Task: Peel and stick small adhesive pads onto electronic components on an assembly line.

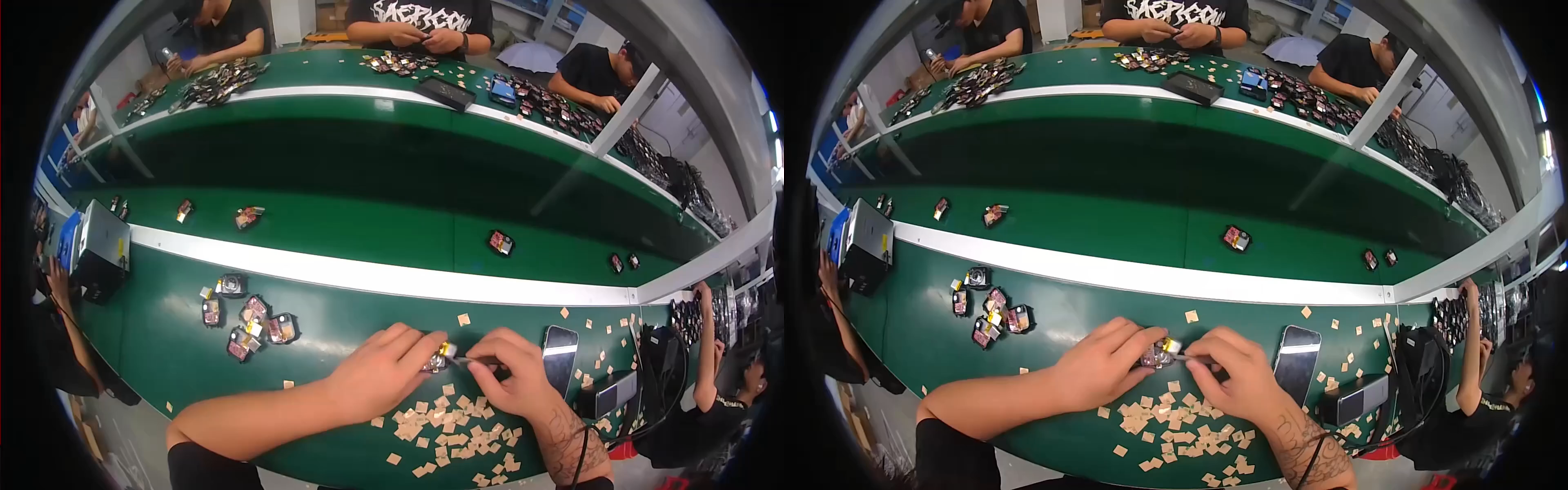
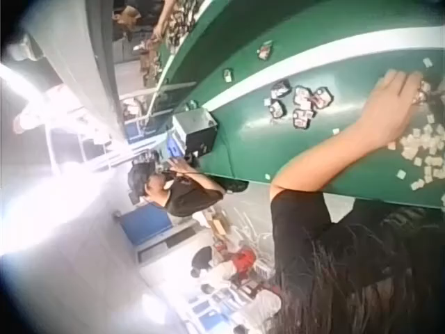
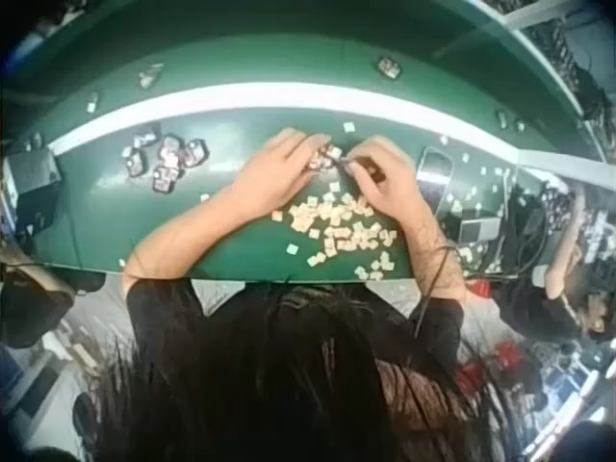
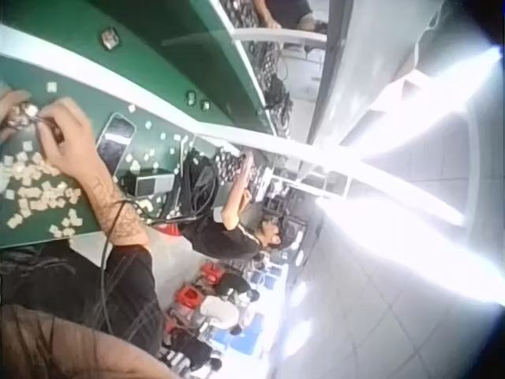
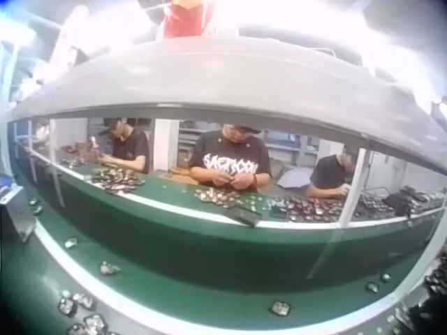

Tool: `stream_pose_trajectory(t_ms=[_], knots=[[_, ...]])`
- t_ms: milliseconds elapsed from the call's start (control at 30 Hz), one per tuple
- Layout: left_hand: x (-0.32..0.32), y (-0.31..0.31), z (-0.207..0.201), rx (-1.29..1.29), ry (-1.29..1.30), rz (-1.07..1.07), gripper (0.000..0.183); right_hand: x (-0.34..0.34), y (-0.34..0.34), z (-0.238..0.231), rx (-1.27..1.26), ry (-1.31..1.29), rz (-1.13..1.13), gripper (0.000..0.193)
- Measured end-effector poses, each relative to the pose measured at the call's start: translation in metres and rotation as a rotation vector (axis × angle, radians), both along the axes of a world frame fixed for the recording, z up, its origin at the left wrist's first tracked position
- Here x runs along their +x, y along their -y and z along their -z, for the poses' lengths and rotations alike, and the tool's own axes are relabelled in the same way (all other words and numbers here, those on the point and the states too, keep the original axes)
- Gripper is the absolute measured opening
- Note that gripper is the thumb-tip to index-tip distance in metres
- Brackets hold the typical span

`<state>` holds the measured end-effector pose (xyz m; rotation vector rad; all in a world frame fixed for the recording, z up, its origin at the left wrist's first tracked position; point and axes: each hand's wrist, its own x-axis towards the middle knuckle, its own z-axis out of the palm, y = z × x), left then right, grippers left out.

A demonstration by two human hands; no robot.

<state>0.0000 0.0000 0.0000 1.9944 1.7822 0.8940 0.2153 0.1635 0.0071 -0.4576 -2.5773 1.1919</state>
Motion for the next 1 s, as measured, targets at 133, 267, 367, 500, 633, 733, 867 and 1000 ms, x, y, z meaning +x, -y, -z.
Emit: stream_pose_trajectory(t_ms=[133,267,367,500,633,733,867,1000], knots=[[-0.010,-0.002,0.002,0.075,0.046,0.055,0.060,-0.012,0.010,-0.015,0.334,-0.042,-0.118,0.038],[-0.014,-0.001,0.001,0.040,0.069,0.115,0.052,-0.012,0.011,-0.002,0.393,-0.024,-0.167,0.034],[-0.012,-0.001,0.004,0.067,0.043,0.117,0.044,-0.013,0.013,0.002,0.278,-0.046,-0.115,0.027],[-0.014,-0.001,0.008,0.120,-0.004,0.153,0.034,-0.015,0.015,0.000,0.040,0.033,0.003,0.018],[-0.015,0.003,0.006,0.175,-0.201,0.192,0.026,-0.013,0.009,-0.009,-0.117,0.028,-0.024,0.023],[-0.013,0.005,0.005,0.187,-0.345,0.203,0.027,-0.010,0.000,-0.014,-0.149,0.068,-0.125,0.025],[-0.011,0.008,0.006,0.185,-0.410,0.209,0.030,-0.012,0.004,-0.016,-0.055,0.092,-0.118,0.030],[-0.009,0.007,0.005,0.190,-0.421,0.219,0.029,-0.015,0.022,-0.018,0.177,0.080,-0.076,0.030]])
